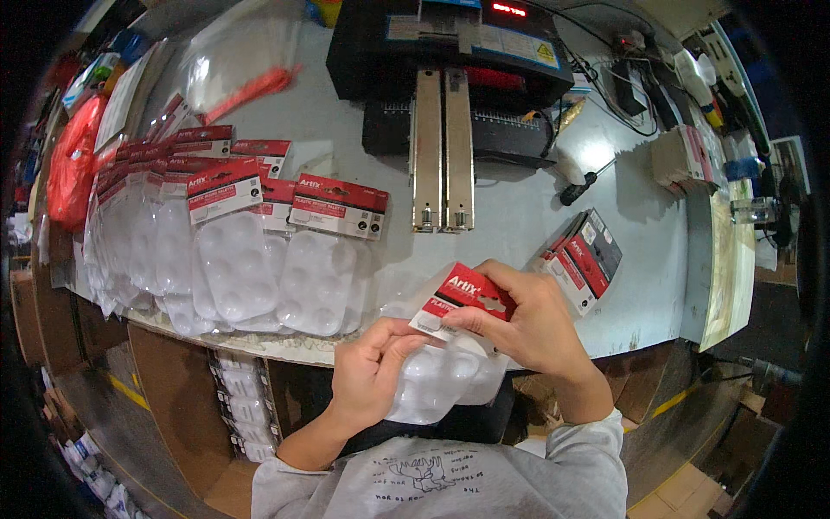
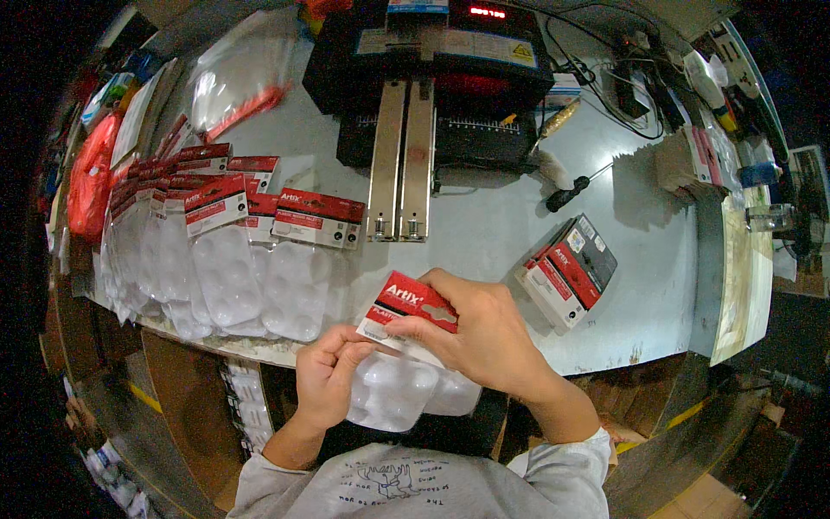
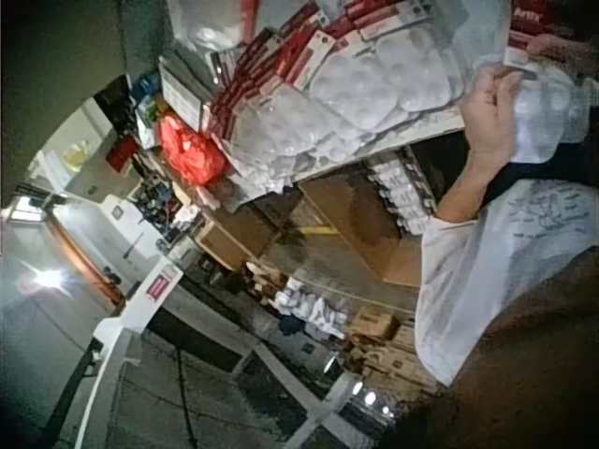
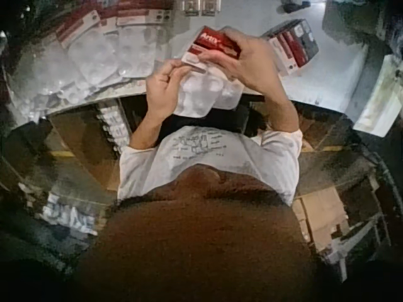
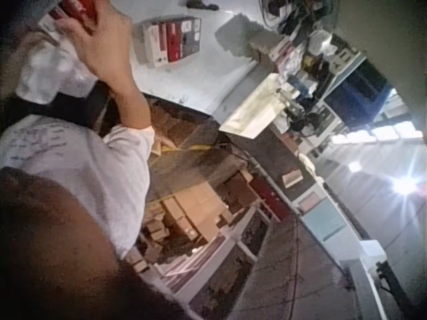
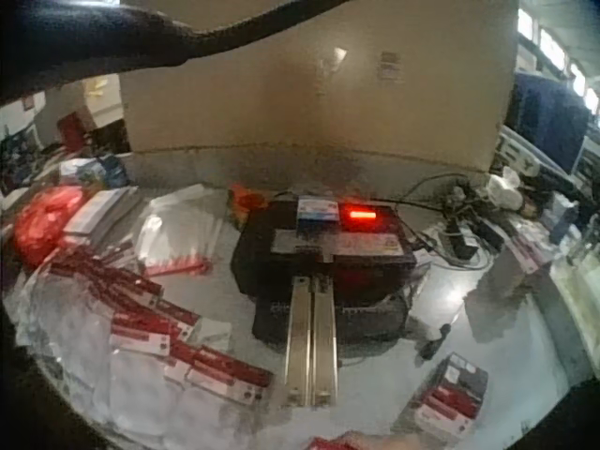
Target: The person repeatedly picks up white plastic mixing palettes and red Artix header cards, inserts the palettes into clear plastic bags, and seals them using a heat-sealing machine. The sealed packages are stacked on the table. The person briefly retrieves more palettes from a cardboard box on the floor.
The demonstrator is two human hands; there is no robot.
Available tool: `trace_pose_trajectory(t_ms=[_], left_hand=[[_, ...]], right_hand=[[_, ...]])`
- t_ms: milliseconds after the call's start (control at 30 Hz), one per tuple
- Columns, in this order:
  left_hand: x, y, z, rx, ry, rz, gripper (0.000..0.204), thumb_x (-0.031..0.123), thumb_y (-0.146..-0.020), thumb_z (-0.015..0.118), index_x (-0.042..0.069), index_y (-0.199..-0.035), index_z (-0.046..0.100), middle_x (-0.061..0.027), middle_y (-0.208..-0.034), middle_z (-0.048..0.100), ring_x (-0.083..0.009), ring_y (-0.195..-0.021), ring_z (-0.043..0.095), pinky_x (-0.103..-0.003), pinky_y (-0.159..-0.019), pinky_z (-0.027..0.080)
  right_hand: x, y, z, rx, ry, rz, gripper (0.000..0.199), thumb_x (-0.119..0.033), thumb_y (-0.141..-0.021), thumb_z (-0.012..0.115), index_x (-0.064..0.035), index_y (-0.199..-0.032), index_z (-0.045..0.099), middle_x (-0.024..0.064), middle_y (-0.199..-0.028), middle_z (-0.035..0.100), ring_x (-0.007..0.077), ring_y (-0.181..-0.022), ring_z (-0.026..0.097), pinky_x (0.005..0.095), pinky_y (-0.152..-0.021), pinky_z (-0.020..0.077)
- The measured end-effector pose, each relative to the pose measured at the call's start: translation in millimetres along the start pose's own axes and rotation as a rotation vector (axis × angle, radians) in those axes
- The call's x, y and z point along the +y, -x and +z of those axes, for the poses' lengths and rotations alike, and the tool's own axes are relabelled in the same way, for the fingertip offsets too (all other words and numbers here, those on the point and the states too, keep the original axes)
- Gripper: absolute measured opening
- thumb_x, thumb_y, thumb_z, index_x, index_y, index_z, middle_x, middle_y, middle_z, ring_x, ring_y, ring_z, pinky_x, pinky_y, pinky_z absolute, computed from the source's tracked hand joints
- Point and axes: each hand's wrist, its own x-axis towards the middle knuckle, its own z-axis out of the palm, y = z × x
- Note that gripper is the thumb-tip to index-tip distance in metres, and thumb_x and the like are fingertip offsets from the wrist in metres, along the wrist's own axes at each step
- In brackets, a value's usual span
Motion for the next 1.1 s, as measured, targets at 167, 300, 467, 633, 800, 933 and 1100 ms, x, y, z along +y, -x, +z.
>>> trace_pose_trajectory(t_ms=[167,300,467,633,800,933,1100], left_hand=[[-3,-3,0,0.004,-0.051,0.034,0.014,0.014,-0.088,0.061,0.000,-0.085,0.061,-0.0034,-0.057,0.054,-0.0037,-0.053,0.042,-0.021,-0.049,0.036],[-2,-1,0,-0.003,-0.034,0.015,0.015,0.015,-0.089,0.060,0.000,-0.084,0.062,-0.0015,-0.057,0.053,-0.0033,-0.054,0.041,-0.021,-0.049,0.036],[-7,-7,-5,0.187,0.042,0.055,0.021,0.016,-0.091,0.057,-0.003,-0.083,0.062,0.0029,-0.065,0.056,-0.0029,-0.061,0.043,-0.020,-0.052,0.036],[-19,-16,-5,0.269,0.065,0.043,0.027,0.020,-0.094,0.053,-0.004,-0.083,0.062,0.0025,-0.068,0.056,-0.0035,-0.064,0.042,-0.019,-0.057,0.035],[-23,-21,3,0.287,0.054,0.054,0.028,0.020,-0.095,0.050,-0.004,-0.082,0.060,-0.0002,-0.067,0.055,-0.0054,-0.066,0.043,-0.022,-0.058,0.037],[-28,-46,5,0.328,-0.153,0.118,0.032,0.023,-0.097,0.043,-0.003,-0.083,0.055,-0.0075,-0.065,0.051,-0.0125,-0.063,0.044,-0.028,-0.059,0.038],[-38,-88,5,0.337,-0.290,0.130,0.033,0.026,-0.097,0.042,-0.001,-0.082,0.053,-0.0037,-0.068,0.049,-0.0112,-0.066,0.042,-0.026,-0.062,0.037]], right_hand=[[-3,-9,5,-0.101,0.031,0.050,0.031,-0.024,-0.071,0.078,0.0012,-0.083,0.063,0.0067,-0.060,0.060,0.0075,-0.052,0.047,0.0228,-0.050,0.0410],[1,-7,1,-0.133,0.083,-0.043,0.028,-0.021,-0.071,0.078,0.0001,-0.083,0.064,0.0057,-0.062,0.061,0.0069,-0.053,0.048,0.0220,-0.049,0.0402],[21,-6,-6,0.086,-0.044,-0.001,0.022,-0.017,-0.073,0.076,0.0001,-0.084,0.067,0.0035,-0.067,0.064,0.0061,-0.056,0.054,0.0215,-0.050,0.0417],[44,8,-1,-0.265,-0.505,0.419,0.019,-0.016,-0.084,0.066,0.0028,-0.086,0.067,0.0047,-0.072,0.066,0.0091,-0.062,0.061,0.0206,-0.054,0.0463],[53,14,8,-0.227,-0.681,0.413,0.020,-0.015,-0.087,0.060,0.0038,-0.085,0.065,0.0057,-0.073,0.065,0.0092,-0.061,0.061,0.0212,-0.052,0.0464],[60,-3,19,-0.104,-0.834,0.458,0.016,-0.013,-0.086,0.060,0.0026,-0.083,0.061,0.0053,-0.070,0.062,0.0097,-0.055,0.058,0.0211,-0.049,0.0453],[74,-35,28,0.098,-0.980,0.360,0.015,-0.014,-0.086,0.060,0.0009,-0.083,0.061,0.0047,-0.070,0.060,0.0107,-0.054,0.057,0.0224,-0.048,0.0462]])
